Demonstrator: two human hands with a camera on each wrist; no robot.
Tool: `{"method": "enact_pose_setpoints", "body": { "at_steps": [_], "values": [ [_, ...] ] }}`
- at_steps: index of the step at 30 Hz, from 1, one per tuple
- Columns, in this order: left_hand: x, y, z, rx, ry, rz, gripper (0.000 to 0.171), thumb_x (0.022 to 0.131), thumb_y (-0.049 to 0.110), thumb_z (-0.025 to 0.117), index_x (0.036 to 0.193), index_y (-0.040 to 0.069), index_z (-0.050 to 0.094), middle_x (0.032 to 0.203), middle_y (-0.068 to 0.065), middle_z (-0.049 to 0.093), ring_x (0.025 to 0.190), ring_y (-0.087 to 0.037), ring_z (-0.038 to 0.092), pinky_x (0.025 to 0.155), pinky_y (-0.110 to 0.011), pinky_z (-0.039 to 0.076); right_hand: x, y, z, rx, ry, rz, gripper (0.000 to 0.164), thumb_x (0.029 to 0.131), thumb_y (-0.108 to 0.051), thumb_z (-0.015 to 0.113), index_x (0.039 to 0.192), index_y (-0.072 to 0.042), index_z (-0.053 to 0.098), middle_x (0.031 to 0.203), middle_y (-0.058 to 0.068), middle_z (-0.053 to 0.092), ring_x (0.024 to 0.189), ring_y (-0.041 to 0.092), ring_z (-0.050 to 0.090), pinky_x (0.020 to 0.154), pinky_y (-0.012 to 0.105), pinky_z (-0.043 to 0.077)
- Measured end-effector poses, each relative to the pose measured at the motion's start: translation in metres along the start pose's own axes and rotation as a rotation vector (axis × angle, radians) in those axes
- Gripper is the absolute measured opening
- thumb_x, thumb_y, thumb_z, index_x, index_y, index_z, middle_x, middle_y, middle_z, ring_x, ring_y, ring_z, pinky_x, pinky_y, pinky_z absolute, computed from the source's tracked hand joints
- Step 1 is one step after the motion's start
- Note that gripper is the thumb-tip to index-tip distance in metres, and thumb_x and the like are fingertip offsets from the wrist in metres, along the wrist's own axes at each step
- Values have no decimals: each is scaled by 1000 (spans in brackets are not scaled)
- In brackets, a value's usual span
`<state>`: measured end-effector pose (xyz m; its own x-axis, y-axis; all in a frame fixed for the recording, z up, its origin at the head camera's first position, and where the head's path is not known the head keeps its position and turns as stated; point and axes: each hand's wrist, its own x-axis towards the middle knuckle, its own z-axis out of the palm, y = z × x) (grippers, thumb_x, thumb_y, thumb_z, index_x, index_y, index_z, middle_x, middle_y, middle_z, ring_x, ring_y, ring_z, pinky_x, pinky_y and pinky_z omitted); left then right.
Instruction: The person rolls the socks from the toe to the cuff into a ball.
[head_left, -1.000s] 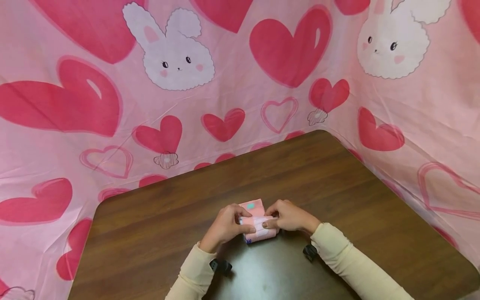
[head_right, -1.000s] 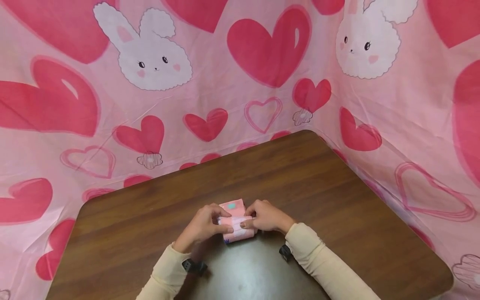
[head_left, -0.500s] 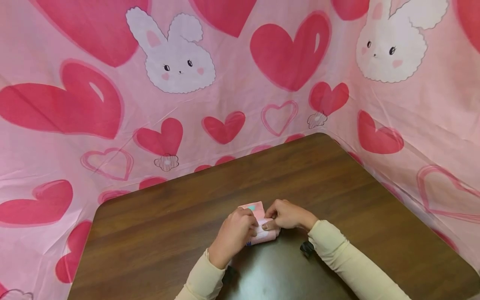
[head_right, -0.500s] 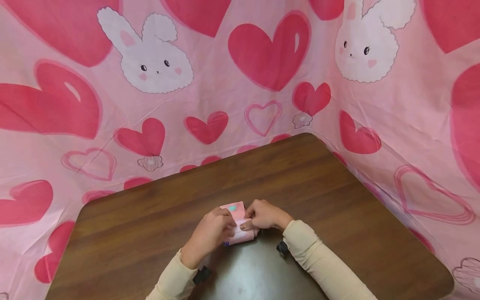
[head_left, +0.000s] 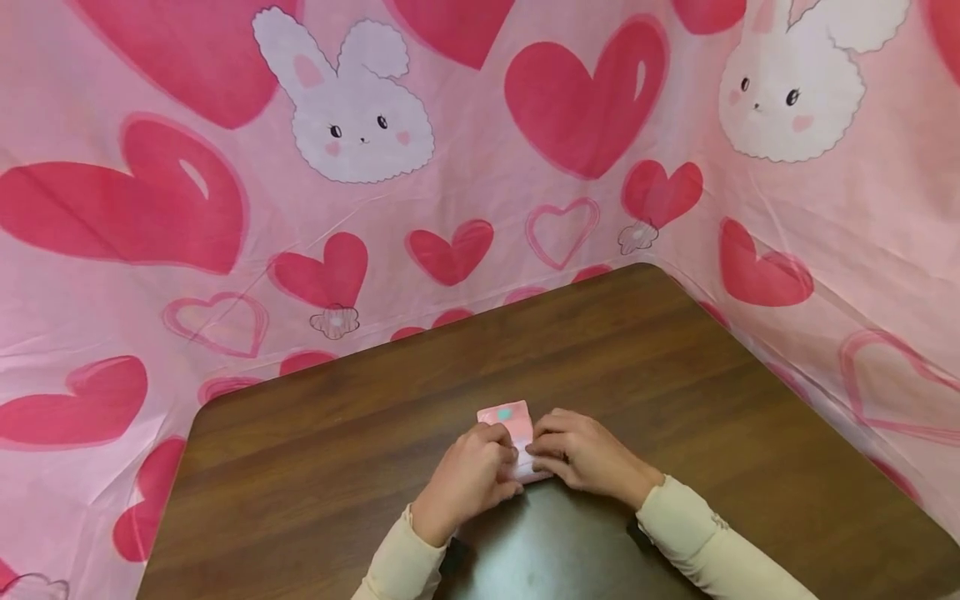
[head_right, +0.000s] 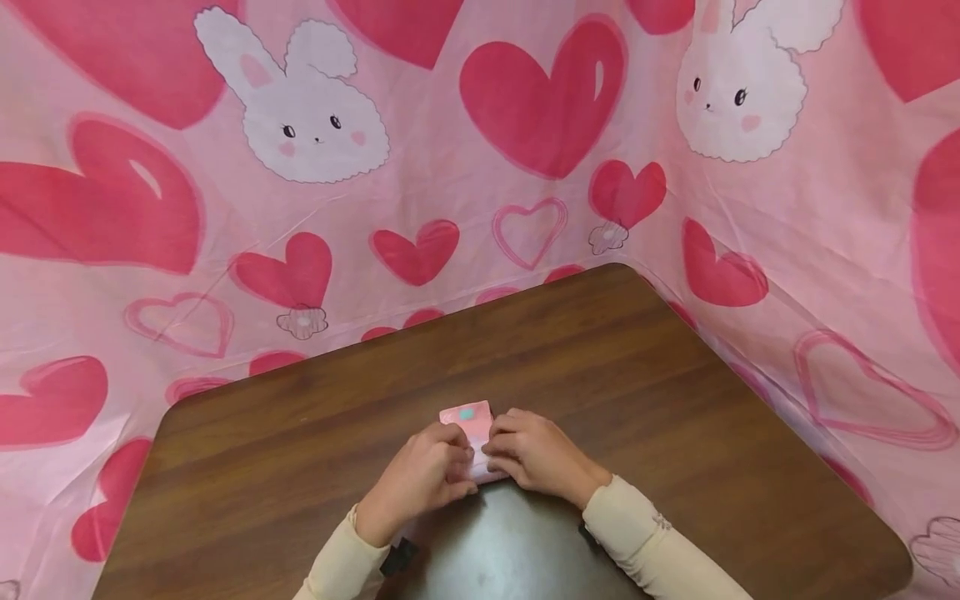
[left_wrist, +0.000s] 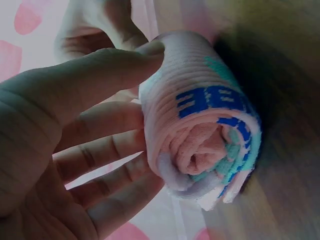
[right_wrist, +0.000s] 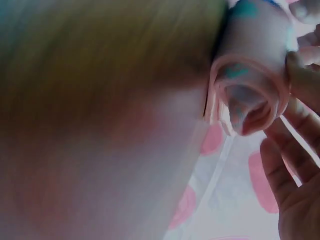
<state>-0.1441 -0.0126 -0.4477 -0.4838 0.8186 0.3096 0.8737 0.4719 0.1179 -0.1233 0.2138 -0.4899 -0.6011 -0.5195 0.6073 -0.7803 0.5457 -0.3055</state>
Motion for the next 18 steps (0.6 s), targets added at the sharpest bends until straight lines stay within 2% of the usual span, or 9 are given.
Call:
{"method": "enact_pose_setpoints", "body": {
  "at_steps": [3, 6, 9, 13, 18],
  "values": [
    [1, 2, 4, 7, 9, -20, 36, 61, 32, 98, 78, 11, 75, 92, 4, 61, 87, -15, 60, 75, -27, 53, -2, -1, -3, -98, -53, -42, 26, 72, -22, 91, 88, -15, 72, 96, -8, 60, 85, 7, 53, 73, 24, 47],
    [2, -1, 5, 0, 29, -41, 41, 55, 31, 101, 79, 10, 75, 91, 3, 62, 85, -16, 61, 74, -28, 54, 3, 0, -2, -186, -111, -60, 42, 63, -37, 93, 88, -15, 67, 94, -8, 55, 81, 10, 50, 69, 26, 46],
    [4, -3, 8, -27, 39, -50, 45, 51, 30, 102, 81, 9, 76, 90, 2, 63, 82, -16, 62, 74, -28, 55, 8, -1, 1, -264, -139, -74, 53, 55, -45, 92, 86, -15, 61, 88, -7, 51, 75, 13, 47, 66, 29, 44],
    [5, -3, 11, -50, 54, -60, 46, 49, 26, 103, 82, 9, 75, 88, 2, 63, 82, -16, 62, 76, -29, 55, 10, -3, 4, -339, -157, -75, 58, 50, -46, 93, 83, -15, 56, 82, -5, 46, 71, 14, 44, 64, 30, 43],
    [2, 1, 19, -7, 86, -101, 50, 45, 21, 104, 80, 10, 70, 86, 2, 59, 78, -15, 57, 69, -30, 54, 10, -5, 7, -380, -192, -53, 61, 50, -43, 95, 85, -14, 54, 83, -4, 47, 73, 15, 45, 68, 31, 45]
  ]
}}
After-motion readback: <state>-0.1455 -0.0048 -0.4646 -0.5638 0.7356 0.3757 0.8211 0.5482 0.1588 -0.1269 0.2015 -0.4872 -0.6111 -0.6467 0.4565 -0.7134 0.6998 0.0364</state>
